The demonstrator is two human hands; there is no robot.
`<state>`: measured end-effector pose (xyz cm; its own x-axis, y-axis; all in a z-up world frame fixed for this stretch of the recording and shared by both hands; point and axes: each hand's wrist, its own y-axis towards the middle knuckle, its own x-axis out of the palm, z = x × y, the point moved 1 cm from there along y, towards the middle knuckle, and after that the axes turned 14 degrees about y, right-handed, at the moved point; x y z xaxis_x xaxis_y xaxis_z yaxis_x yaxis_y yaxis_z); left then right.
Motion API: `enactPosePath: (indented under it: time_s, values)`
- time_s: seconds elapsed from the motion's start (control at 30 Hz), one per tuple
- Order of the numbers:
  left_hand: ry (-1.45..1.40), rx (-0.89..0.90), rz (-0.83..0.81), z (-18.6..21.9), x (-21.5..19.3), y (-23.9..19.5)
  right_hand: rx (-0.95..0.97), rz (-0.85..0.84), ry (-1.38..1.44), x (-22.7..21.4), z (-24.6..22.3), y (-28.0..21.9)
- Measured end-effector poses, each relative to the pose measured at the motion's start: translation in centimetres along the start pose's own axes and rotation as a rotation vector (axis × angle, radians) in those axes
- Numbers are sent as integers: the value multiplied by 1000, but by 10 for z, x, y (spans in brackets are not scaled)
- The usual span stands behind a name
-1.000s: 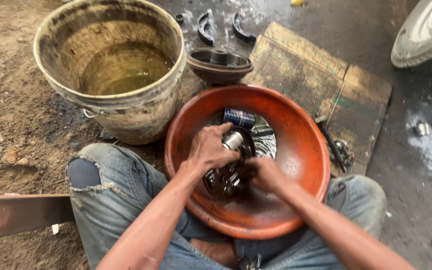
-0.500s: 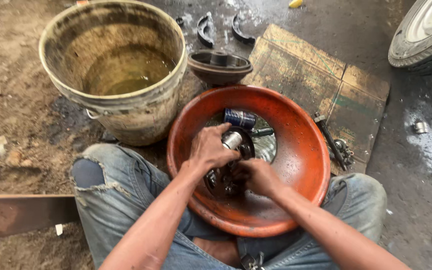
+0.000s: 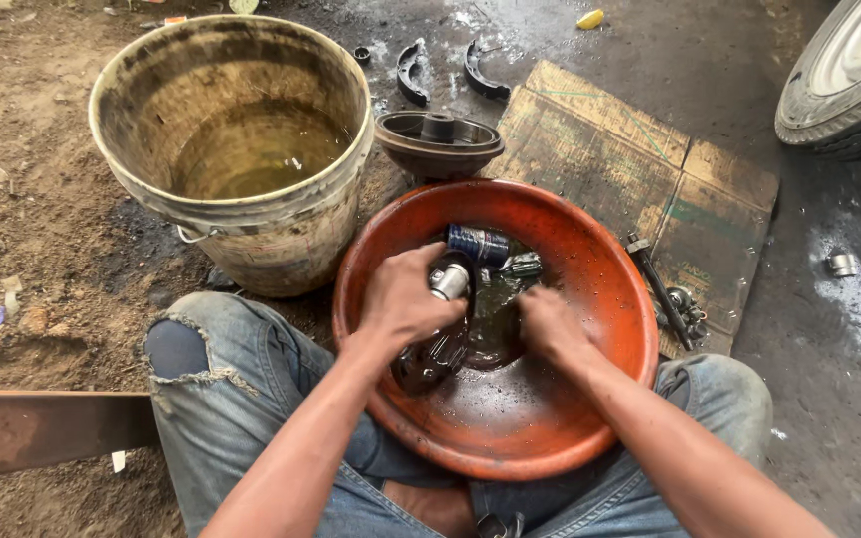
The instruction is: The person sits on the ground and scrubs a greasy mechanical part in a red basin filled with liquid. They use their hands to rub and rinse the part, occasionally turning it over to clean different sides.
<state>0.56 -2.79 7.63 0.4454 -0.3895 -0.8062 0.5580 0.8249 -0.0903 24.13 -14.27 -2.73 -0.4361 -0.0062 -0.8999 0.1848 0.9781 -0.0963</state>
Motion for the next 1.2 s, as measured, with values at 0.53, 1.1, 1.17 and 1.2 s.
enactPosePath:
  time_s: [0.53, 1.1, 1.17, 1.2]
  values:
    - [-233, 87, 52, -7, 12, -6, -193, -87, 474, 18, -70, -15]
    - [-83, 53, 2, 4, 24, -10, 46, -122, 300, 17, -87, -40]
    - [-77, 82, 50, 5, 26, -8, -231, -56, 278, 20, -96, -50]
    - [-73, 96, 70, 4, 26, -10, -302, -49, 225, 23, -99, -56]
